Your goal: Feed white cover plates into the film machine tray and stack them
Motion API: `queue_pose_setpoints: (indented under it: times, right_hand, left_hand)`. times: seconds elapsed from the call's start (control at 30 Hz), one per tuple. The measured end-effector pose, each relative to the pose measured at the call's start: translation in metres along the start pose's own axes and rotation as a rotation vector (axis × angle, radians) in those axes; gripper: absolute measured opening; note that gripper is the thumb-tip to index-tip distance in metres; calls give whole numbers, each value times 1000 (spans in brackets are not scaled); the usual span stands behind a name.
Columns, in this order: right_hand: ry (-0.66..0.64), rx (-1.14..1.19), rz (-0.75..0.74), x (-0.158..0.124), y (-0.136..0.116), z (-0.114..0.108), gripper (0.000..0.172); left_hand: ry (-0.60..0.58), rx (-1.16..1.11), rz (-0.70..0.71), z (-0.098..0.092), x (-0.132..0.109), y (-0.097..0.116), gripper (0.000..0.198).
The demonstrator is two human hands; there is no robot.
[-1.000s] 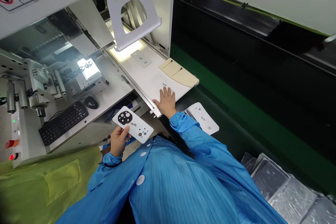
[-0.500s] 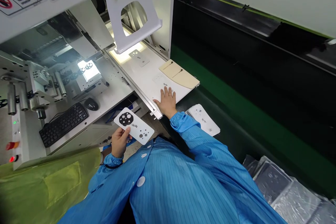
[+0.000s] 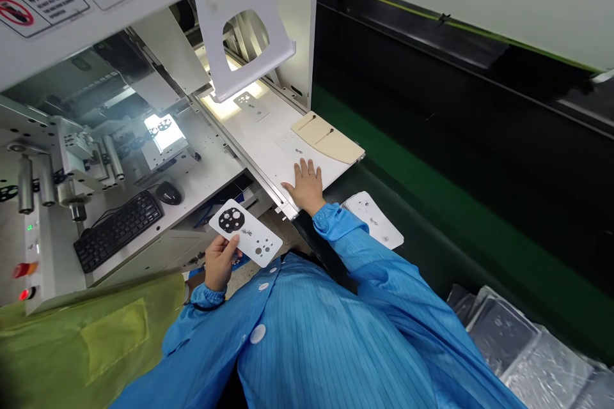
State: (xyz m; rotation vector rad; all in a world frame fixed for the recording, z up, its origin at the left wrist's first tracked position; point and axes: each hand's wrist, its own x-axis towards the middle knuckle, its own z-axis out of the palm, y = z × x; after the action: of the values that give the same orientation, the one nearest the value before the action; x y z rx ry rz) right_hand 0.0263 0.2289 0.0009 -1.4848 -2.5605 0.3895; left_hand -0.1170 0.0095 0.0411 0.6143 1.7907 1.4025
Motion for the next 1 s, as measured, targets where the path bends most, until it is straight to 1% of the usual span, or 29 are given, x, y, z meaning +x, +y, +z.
queue_pose_setpoints:
  times: [0.17, 0.27, 0.6, 0.73, 0.8, 0.87, 0.9, 1.0]
  right_hand:
    - [-32, -12, 5, 2, 0, -2, 74]
    - [-30, -9, 5, 3, -1, -3, 74]
    - [-8, 10, -7, 5, 1, -1, 73]
    - [37, 43, -15, 6, 3, -1, 71]
    - [78, 82, -37, 3, 2, -5, 67]
    - [143, 159, -98, -6, -2, -12, 59]
    - [186, 219, -146, -12, -5, -17, 53]
    - [307, 454, -303, -36, -22, -36, 33]
  left_hand:
    - [-10, 0, 5, -4, 1, -8, 33]
    - [-16, -9, -1, -5, 1, -12, 32]
    - [-17, -18, -10, -5, 1, -10, 34]
    - [-22, 9, -2, -6, 0, -9, 34]
    - [-11, 19, 16, -4, 0, -5, 35]
    - [8, 20, 44, 0, -1, 2, 37]
    - [15, 12, 60, 2, 0, 6, 38]
    - [-32, -44, 68, 9, 3, 17, 40]
